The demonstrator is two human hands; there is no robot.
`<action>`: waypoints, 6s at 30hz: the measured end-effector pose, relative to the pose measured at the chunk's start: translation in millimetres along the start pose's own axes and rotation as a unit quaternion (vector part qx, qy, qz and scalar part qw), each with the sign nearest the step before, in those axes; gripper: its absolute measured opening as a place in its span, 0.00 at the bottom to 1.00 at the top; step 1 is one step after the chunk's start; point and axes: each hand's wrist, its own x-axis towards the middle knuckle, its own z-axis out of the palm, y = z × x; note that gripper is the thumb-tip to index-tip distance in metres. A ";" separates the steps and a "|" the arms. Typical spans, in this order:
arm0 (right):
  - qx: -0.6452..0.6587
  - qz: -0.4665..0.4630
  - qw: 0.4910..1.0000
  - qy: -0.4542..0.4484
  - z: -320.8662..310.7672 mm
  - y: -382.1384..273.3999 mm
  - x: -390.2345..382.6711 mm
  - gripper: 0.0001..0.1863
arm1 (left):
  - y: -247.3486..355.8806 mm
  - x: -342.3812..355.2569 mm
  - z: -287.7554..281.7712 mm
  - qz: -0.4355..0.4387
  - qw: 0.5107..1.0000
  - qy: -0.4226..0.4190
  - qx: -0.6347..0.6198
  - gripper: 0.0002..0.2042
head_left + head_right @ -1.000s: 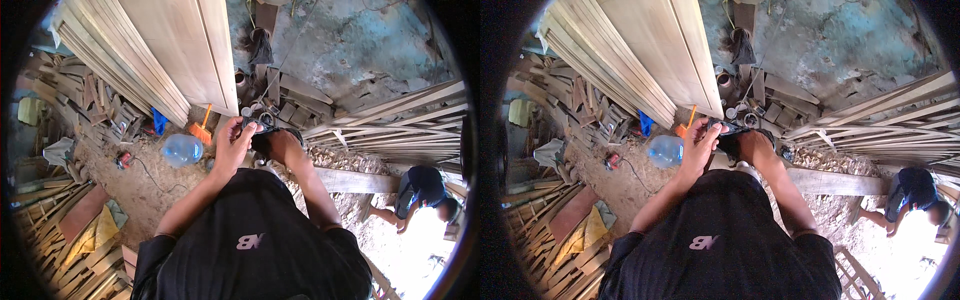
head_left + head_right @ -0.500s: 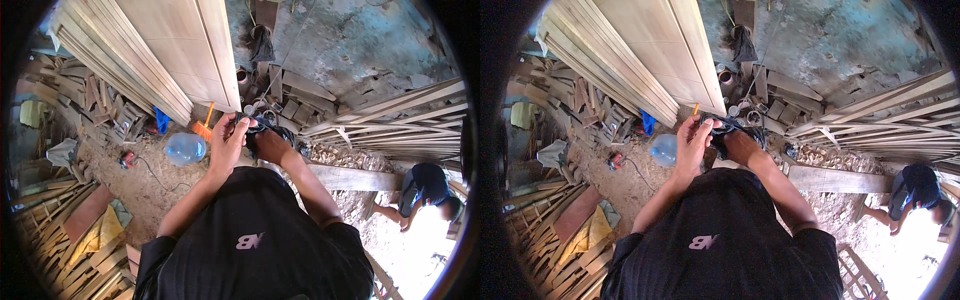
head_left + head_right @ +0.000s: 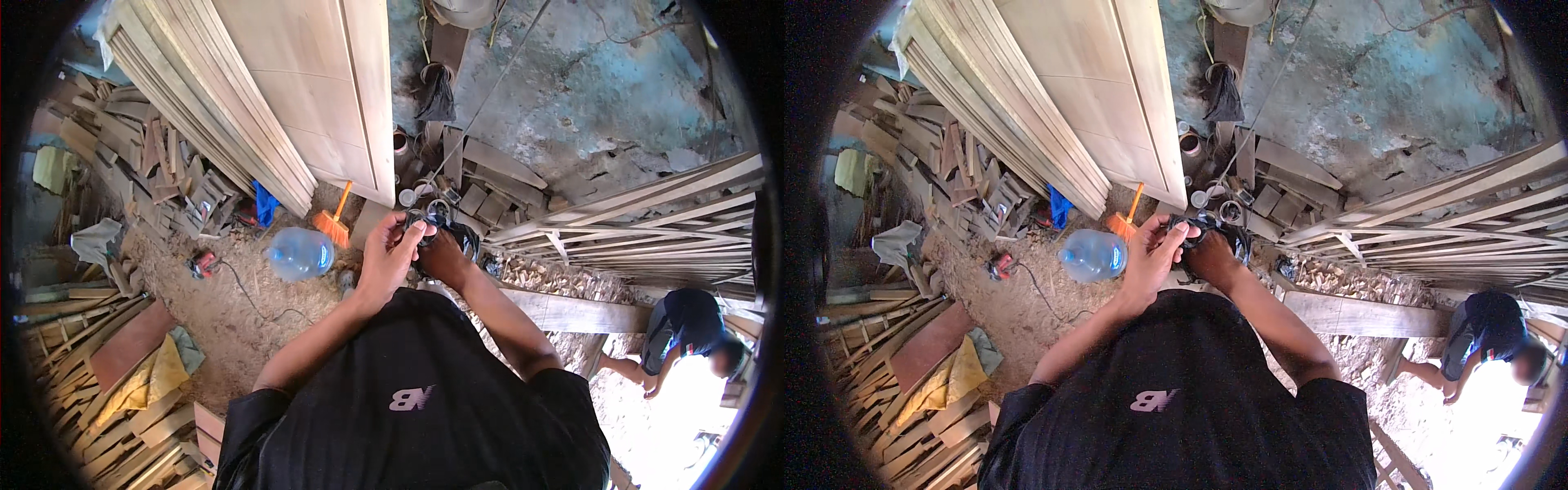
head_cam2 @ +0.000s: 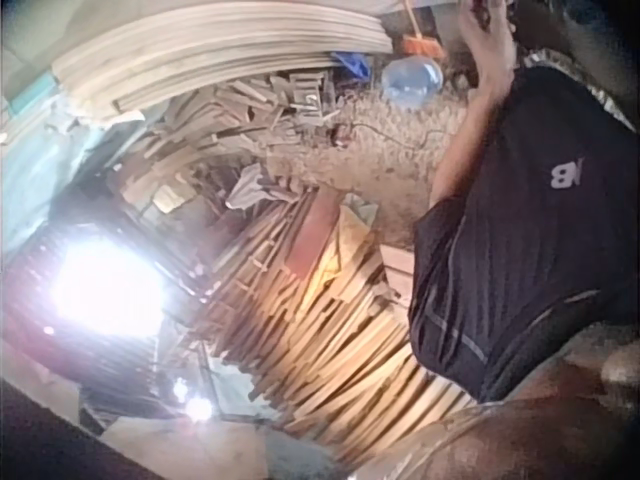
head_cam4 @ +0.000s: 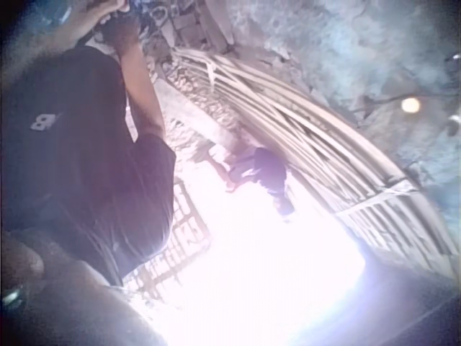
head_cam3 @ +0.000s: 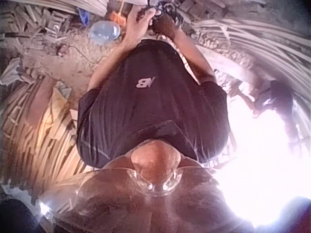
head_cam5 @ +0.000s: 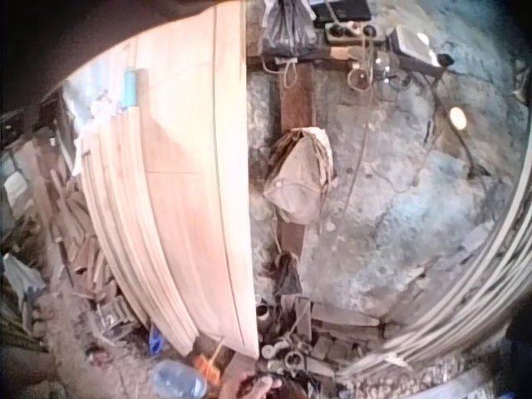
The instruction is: The person measures a wooden strip on a plywood sheet using a tape measure and marks a point. They reach into a plastic bag to retrieve nails and hammer them into the wooden strip by hand. They position a square tool against the wooden strip on the plywood.
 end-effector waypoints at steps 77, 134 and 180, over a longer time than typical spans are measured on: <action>-0.100 -0.020 0.994 -0.049 6.2 -31.9 36.4 0.12 | 23.9 -12.3 -33.5 0.009 0.998 0.042 -0.051 0.13; -0.062 0.054 0.994 -0.076 110.8 66.2 23.9 0.12 | -18.2 2.6 -44.2 -0.050 0.996 -0.015 -0.077 0.08; -0.036 0.159 0.986 -0.026 18.5 0.4 11.2 0.28 | 71.0 -35.8 7.9 0.029 0.997 0.046 0.056 0.08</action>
